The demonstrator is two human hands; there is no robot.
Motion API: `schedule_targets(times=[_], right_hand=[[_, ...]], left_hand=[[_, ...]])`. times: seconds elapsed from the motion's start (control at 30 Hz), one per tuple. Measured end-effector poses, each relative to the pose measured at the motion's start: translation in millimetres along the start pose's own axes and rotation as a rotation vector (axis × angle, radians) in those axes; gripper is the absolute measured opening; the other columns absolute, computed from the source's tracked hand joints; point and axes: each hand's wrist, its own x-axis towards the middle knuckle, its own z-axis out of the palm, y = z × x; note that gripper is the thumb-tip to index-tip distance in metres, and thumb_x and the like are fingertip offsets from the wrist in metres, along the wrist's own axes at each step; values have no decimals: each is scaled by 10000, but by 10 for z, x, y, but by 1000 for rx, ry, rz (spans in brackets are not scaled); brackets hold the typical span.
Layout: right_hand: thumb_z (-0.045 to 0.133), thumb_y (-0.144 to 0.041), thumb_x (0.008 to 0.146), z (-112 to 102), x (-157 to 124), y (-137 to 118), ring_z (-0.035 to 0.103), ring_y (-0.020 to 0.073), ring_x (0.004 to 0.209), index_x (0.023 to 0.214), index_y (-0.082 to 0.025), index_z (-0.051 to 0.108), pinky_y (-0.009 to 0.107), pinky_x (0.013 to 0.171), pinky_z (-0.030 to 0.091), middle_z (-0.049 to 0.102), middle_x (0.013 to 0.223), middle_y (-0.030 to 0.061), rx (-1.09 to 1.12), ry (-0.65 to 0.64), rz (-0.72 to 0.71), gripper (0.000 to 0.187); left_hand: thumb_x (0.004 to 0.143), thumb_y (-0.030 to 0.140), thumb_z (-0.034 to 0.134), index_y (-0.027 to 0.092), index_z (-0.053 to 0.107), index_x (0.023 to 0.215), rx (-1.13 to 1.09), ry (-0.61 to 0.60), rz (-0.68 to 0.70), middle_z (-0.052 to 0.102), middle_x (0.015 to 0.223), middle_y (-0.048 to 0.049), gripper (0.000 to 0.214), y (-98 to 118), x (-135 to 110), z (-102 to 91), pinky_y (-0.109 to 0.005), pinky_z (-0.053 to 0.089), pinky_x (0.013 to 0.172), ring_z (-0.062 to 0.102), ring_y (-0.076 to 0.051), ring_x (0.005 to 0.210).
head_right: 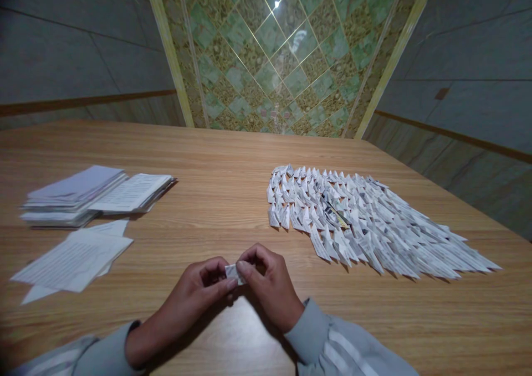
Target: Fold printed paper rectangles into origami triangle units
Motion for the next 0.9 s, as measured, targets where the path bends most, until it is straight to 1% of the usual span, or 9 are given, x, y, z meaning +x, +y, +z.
schedule_targets(times=[0.1, 0.2, 0.37, 0.5, 0.63, 0.77, 0.83, 0.87, 0.9], right_hand=[[644, -402, 874, 9, -5, 5, 565, 149, 682, 835, -177, 639, 269, 625, 438, 634, 742, 8, 33, -44, 13, 228], [650, -420, 874, 9, -18, -11, 554, 151, 661, 787, -178, 633, 272, 613, 428, 626, 709, 9, -7, -34, -11, 258], [641, -407, 883, -19, -12, -35, 544, 153, 657, 760, -171, 636, 271, 604, 420, 619, 700, 14, -43, -13, -37, 266], [647, -394, 872, -46, 3, -23, 537, 146, 663, 765, -168, 622, 263, 613, 415, 611, 702, 6, -16, 9, -23, 251], [613, -352, 877, -50, 10, -21, 543, 153, 691, 794, -174, 615, 270, 635, 418, 611, 732, 9, -71, -19, -32, 196], [609, -298, 871, -42, 3, -103, 572, 186, 779, 813, -186, 629, 305, 706, 436, 630, 802, 34, -211, 4, -140, 128], [596, -297, 889, -27, -46, -194, 582, 196, 821, 875, -199, 647, 320, 738, 450, 629, 841, 40, -181, 57, -212, 112], [580, -310, 907, -16, -89, -247, 585, 197, 834, 923, -211, 661, 325, 747, 458, 626, 854, 39, -130, 51, -251, 128], [560, -324, 930, -3, -141, -301, 587, 195, 834, 999, -229, 676, 325, 747, 466, 624, 861, 37, -72, -8, -262, 165]], left_hand=[[765, 369, 776, 151, 613, 704, -126, -31, -56, 649, 601, -19, 279, -8, 2, -6, -239, 417, 546, 559, -135, 555], [759, 369, 790, 143, 624, 709, -141, -40, -55, 656, 601, -23, 284, 3, -2, -11, -243, 432, 556, 571, -135, 560], [809, 342, 747, 145, 641, 749, -73, -50, -27, 655, 653, -17, 232, 1, 9, -20, -249, 432, 591, 569, -139, 613], [803, 293, 739, 150, 692, 851, 39, -2, 42, 677, 787, -26, 158, 13, 30, -27, -259, 441, 661, 577, -156, 717], [831, 313, 683, 152, 689, 824, 149, 32, 76, 683, 778, -39, 161, 73, 14, -42, -278, 448, 670, 600, -182, 730], [862, 287, 626, 169, 669, 779, 345, 101, 194, 641, 750, -27, 151, 140, -17, -63, -284, 435, 661, 589, -184, 718], [867, 271, 609, 178, 653, 757, 389, 123, 228, 623, 738, -19, 151, 151, -24, -68, -282, 428, 653, 576, -179, 706], [864, 267, 607, 181, 645, 753, 383, 124, 230, 617, 735, -16, 146, 151, -25, -67, -281, 431, 651, 575, -179, 707], [857, 265, 611, 184, 638, 748, 360, 123, 225, 610, 728, -12, 139, 149, -24, -63, -279, 436, 646, 575, -178, 702]])
